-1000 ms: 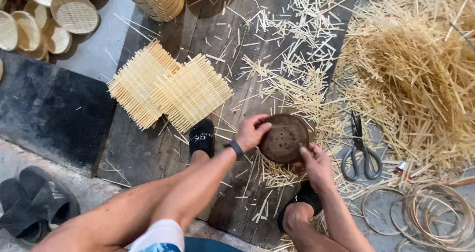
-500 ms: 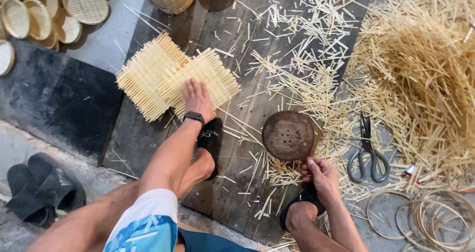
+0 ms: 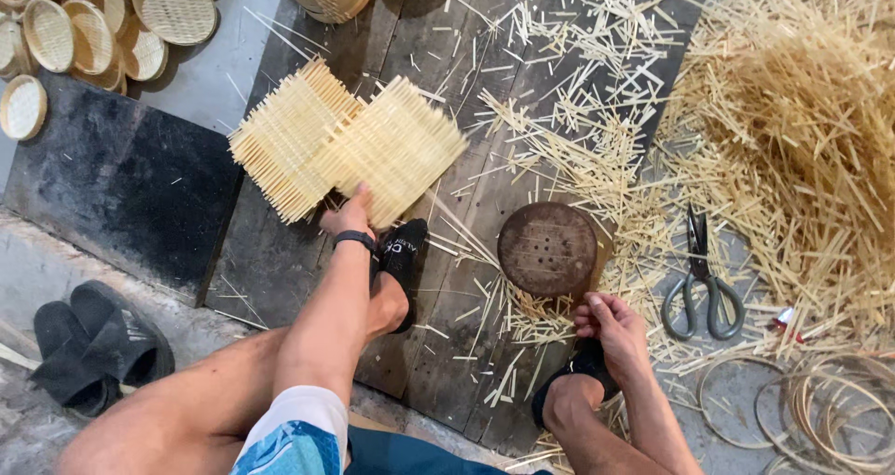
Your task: The person sits on the floor of a bamboo workshop and trims bamboo strips to length with shears, then fits and presses the trimmed strips into a round woven bamboo tray, repeating the trim-and-fit cycle and setting finished woven mats aside.
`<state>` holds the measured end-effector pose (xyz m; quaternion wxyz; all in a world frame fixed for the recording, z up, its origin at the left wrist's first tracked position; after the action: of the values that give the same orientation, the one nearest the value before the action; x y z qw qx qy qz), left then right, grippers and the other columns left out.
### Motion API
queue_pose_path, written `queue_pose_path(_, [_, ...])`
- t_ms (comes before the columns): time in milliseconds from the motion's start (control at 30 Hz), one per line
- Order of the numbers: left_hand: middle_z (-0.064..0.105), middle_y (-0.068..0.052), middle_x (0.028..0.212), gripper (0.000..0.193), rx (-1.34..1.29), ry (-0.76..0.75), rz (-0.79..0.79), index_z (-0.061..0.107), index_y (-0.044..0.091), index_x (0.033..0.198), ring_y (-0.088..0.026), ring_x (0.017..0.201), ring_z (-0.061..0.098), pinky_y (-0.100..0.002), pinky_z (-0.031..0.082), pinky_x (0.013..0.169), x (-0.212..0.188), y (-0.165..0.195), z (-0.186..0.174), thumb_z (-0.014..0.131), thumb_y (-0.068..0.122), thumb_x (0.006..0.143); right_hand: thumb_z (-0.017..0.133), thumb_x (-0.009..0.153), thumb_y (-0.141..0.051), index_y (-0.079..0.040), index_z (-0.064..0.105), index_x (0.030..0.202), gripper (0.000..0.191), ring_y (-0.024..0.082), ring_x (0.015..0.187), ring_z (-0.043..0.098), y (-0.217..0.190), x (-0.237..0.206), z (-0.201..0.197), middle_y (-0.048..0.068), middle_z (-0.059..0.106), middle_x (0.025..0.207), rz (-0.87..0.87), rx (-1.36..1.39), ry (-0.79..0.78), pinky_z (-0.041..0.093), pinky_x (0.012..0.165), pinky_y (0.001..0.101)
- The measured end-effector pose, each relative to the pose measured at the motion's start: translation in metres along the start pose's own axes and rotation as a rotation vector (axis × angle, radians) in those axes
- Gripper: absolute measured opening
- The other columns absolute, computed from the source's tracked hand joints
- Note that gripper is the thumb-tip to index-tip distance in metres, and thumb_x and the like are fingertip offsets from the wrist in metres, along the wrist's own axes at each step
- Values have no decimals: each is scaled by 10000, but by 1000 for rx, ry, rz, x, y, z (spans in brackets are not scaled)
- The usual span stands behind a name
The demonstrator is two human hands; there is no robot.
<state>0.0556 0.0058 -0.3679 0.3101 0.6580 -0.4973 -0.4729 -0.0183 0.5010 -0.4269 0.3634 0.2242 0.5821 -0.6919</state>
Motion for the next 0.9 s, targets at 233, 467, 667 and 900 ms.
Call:
queue_pose_path(233, [717, -93, 1070, 257, -535, -927, -548, 650, 48, 1124, -274, 950, 707, -466, 582, 858, -70, -11, 73, 686, 108, 876, 606, 1023, -241, -11, 654, 1141, 263, 155, 724, 649, -5, -5, -3, 80, 689, 895, -37, 15, 1, 545, 622, 295])
queue_pose_path(467, [726, -80, 953, 136, 77, -1389, -381, 698, -8, 1044, -175, 816, 667, -340, 537, 753, -173, -43, 94, 771, 44, 942, 525, 974, -449, -65, 655, 1089, 422, 173, 919, 713, -50, -4, -6, 66, 723, 1025, -194, 498, -211, 599, 793, 315])
queue_pose_path(667, [755, -71, 914, 206, 396, -1287, -94, 739, -35, 1023, -122, 748, 682, -311, 565, 666, -190, -79, 108, 774, 76, 852, 759, 977, -236, -1, 651, 1150, 311, 140, 872, 650, -49, 14, -6, 45, 693, 1021, -166, 191, -89, 564, 779, 315])
queue_pose_path(900, [774, -61, 961, 243, 317, -1301, -16, 721, -15, 1073, -97, 785, 702, -269, 572, 704, -184, -86, 106, 775, 52, 847, 796, 849, -152, 0, 699, 1179, 376, 110, 844, 688, -43, 9, -3, 64, 759, 1046, -198, -39, 56, 580, 771, 286])
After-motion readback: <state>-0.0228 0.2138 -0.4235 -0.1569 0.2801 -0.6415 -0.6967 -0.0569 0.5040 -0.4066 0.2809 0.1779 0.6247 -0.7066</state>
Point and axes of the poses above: each hand's wrist, its own x-axis towards the middle knuckle, its own z-axis out of the palm, y = z × x, the point moved 8 cm from there along x, towards the middle knuckle
